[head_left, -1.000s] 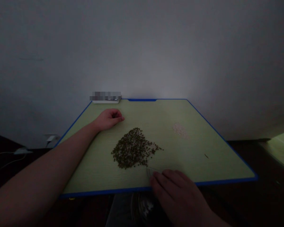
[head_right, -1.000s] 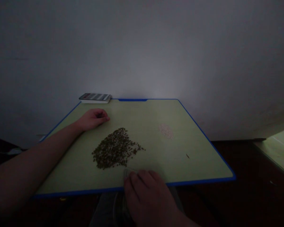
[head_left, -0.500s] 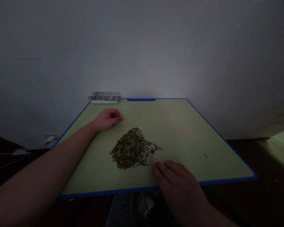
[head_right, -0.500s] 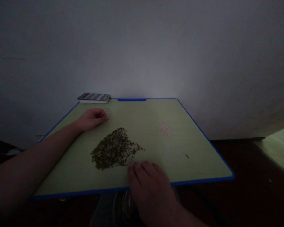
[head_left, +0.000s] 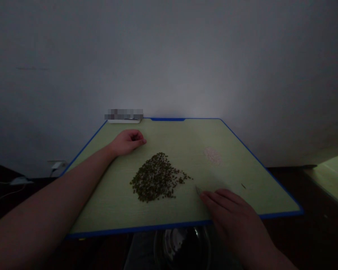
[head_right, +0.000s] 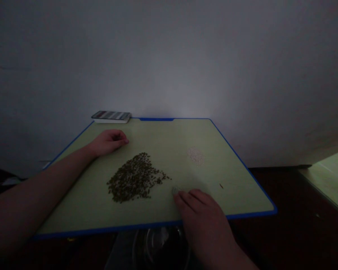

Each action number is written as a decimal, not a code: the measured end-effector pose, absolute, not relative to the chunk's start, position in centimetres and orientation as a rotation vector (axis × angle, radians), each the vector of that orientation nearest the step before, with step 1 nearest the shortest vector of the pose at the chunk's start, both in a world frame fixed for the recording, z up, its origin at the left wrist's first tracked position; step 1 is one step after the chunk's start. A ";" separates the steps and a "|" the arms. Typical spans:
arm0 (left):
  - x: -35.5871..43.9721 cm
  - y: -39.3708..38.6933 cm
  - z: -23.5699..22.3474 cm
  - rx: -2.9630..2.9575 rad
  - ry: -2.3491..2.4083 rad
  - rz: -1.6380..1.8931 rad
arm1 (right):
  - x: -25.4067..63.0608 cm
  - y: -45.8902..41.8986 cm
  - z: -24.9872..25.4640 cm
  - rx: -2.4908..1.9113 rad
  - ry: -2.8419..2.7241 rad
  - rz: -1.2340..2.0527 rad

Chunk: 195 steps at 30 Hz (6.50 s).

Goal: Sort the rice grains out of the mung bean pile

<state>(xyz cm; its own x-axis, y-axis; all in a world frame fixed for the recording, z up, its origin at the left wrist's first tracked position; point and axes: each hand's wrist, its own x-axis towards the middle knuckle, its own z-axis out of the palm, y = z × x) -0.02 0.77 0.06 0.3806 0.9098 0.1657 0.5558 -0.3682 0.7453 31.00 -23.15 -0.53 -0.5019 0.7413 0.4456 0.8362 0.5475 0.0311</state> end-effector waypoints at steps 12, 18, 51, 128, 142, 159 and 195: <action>-0.2 0.8 0.1 2.129 1.329 0.727 | 28.1 -21.7 -0.9 -1.308 -2.326 -0.397; -0.3 1.0 0.0 2.122 1.322 0.718 | 30.4 -21.3 -0.5 -1.372 -2.376 -0.323; -0.4 1.1 -0.1 2.105 1.320 0.702 | 30.9 -20.0 -0.2 -1.463 -2.384 -0.339; -0.2 0.8 0.3 2.150 1.336 0.688 | 32.7 -14.8 1.5 -1.722 -2.383 -0.184; -0.2 0.8 0.3 2.133 1.321 0.706 | 31.0 -3.4 6.5 -1.381 -2.613 0.191; -0.4 1.1 -0.2 2.155 1.304 0.715 | 34.9 -9.3 2.1 -1.092 -1.406 0.730; -0.2 0.9 0.2 2.185 1.327 0.691 | 33.1 -16.9 0.1 -1.046 -0.943 1.400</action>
